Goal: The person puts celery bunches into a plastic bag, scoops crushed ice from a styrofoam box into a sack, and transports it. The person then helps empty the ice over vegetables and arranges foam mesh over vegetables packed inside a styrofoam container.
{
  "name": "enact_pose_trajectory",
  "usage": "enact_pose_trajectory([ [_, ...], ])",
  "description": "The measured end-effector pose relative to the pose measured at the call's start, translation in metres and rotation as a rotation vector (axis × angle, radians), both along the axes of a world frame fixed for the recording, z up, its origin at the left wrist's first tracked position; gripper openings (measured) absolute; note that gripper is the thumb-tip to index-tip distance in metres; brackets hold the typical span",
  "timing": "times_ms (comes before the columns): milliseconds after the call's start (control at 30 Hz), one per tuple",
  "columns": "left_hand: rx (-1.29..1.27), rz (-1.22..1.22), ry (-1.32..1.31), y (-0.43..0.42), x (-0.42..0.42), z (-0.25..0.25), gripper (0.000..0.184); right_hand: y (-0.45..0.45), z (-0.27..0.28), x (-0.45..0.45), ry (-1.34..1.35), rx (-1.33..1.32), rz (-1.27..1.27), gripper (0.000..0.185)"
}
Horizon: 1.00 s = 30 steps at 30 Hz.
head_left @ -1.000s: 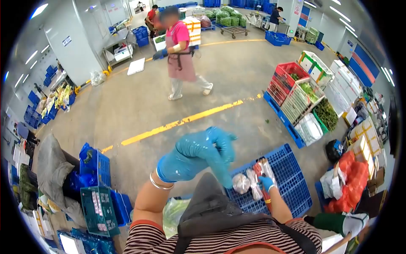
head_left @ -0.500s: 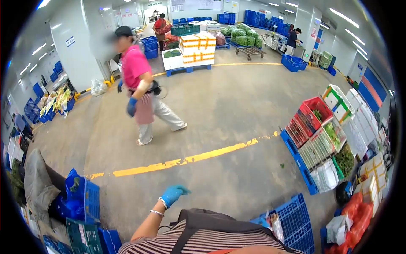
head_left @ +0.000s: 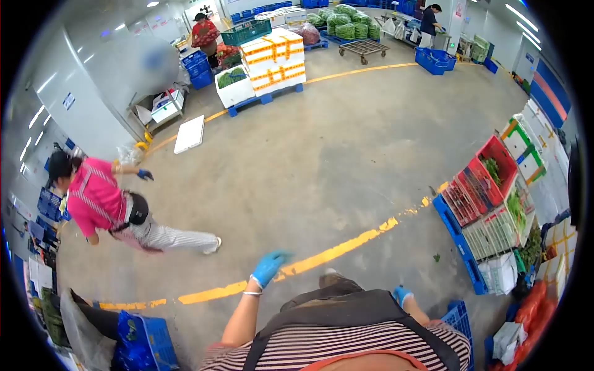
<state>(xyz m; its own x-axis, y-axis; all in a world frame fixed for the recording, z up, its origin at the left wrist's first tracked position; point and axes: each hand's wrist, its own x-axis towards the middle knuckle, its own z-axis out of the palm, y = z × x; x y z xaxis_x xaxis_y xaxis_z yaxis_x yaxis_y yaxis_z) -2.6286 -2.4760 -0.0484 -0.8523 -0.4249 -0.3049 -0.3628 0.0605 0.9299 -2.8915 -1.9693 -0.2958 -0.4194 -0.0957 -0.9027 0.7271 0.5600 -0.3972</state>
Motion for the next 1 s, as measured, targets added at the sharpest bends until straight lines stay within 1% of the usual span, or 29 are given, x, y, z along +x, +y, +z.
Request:
enact_pose_trajectory([
  [33, -0.124, 0.050, -0.049, -0.038, 0.002, -0.033, 0.031, -0.048, 0.005, -0.050, 0.054, -0.007, 0.070, 0.025],
  [67, -0.234, 0.104, -0.192, -0.070, 0.014, -0.063, 0.030, -0.104, 0.027, -0.100, 0.051, 0.040, 0.140, 0.026],
  [100, -0.334, 0.159, -0.331, -0.093, 0.030, -0.090, 0.030, -0.162, 0.054, -0.139, 0.184, 0.098, 0.210, 0.026],
  [133, -0.472, 0.151, -0.444, -0.113, 0.046, -0.106, 0.028, -0.207, 0.023, -0.189, 0.156, 0.006, 0.055, 0.022],
  [167, -0.496, 0.090, -0.676, -0.132, 0.057, -0.114, 0.027, -0.268, 0.067, -0.227, 0.168, 0.009, 0.265, 0.023],
  [200, -0.540, 0.177, -0.769, -0.141, 0.065, -0.122, 0.025, -0.318, 0.038, -0.276, 0.170, -0.018, 0.301, 0.031],
  [233, -0.655, 0.050, -0.789, -0.155, 0.083, -0.148, 0.025, -0.376, 0.064, -0.305, 0.257, -0.054, 0.401, 0.036],
  [267, -0.768, -0.084, -0.806, -0.169, 0.094, -0.173, 0.024, -0.430, 0.071, -0.335, 0.289, -0.076, 0.462, 0.046],
  [300, -0.745, -0.222, -0.808, -0.182, 0.089, -0.183, 0.023, -0.488, 0.103, -0.356, 0.337, -0.086, 0.554, 0.050],
  [333, -0.653, -0.371, -0.887, -0.198, 0.079, -0.207, 0.023, -0.531, 0.134, -0.368, 0.374, -0.096, 0.643, 0.055],
  [367, -0.306, -0.104, -0.757, -0.212, 0.088, -0.257, 0.023, -0.564, 0.138, -0.383, 0.352, -0.130, 0.618, 0.057],
  [400, -0.265, 0.058, -0.550, -0.230, 0.072, -0.258, 0.025, -0.600, 0.138, -0.396, 0.333, -0.172, 0.590, 0.059],
  [433, -0.697, -0.309, -0.578, -0.257, 0.040, -0.266, 0.027, -0.637, 0.139, -0.407, 0.319, -0.222, 0.559, 0.061],
  [467, -0.753, -0.378, -0.588, -0.287, 0.006, -0.260, 0.025, -0.661, 0.139, -0.419, 0.288, -0.239, 0.545, 0.058],
  [533, -0.704, -0.326, -0.621, -0.372, -0.085, -0.238, 0.024, -0.690, 0.133, -0.446, 0.203, -0.215, 0.466, 0.058],
  [567, -0.682, -0.283, -0.625, -0.419, -0.145, -0.210, 0.024, -0.697, 0.129, -0.458, 0.155, -0.194, 0.434, 0.058],
  [600, -0.500, -0.113, -0.675, -0.465, -0.211, -0.184, 0.022, -0.699, 0.116, -0.475, 0.096, -0.192, 0.300, 0.056],
  [633, -0.595, -0.084, -0.516, -0.521, -0.245, -0.214, 0.023, -0.699, 0.105, -0.494, 0.047, -0.196, 0.163, 0.054],
  [667, -0.826, -0.177, -0.469, -0.569, -0.303, -0.189, 0.025, -0.691, 0.088, -0.513, -0.005, -0.204, 0.023, 0.053],
  [700, -0.787, -0.065, -0.523, -0.611, -0.364, -0.170, 0.029, -0.664, 0.021, -0.542, -0.020, -0.277, -0.059, 0.054],
  [733, -0.673, 0.041, -0.500, -0.645, -0.430, -0.128, 0.033, -0.657, 0.013, -0.555, -0.001, -0.208, -0.177, 0.053],
  [767, -0.717, -0.013, -0.514, -0.686, -0.488, -0.115, 0.034, -0.642, -0.014, -0.571, -0.015, -0.228, -0.292, 0.051],
  [800, -0.683, 0.009, -0.415, -0.717, -0.540, -0.099, 0.031, -0.641, -0.012, -0.588, -0.123, -0.239, -0.372, 0.048],
  [833, -0.714, -0.008, -0.364, -0.750, -0.593, -0.085, 0.029, -0.640, -0.011, -0.605, -0.229, -0.241, -0.454, 0.047],
  [867, -0.742, -0.026, -0.309, -0.772, -0.637, -0.077, 0.028, -0.642, -0.011, -0.623, -0.263, -0.187, -0.486, 0.045],
  [967, -0.817, -0.011, -0.111, -0.825, -0.750, -0.058, 0.026, -0.669, -0.020, -0.706, -0.232, 0.010, -0.491, 0.037],
  [1000, -0.829, -0.068, -0.167, -0.838, -0.777, -0.056, 0.025, -0.689, -0.022, -0.747, -0.204, 0.055, -0.489, 0.034],
])
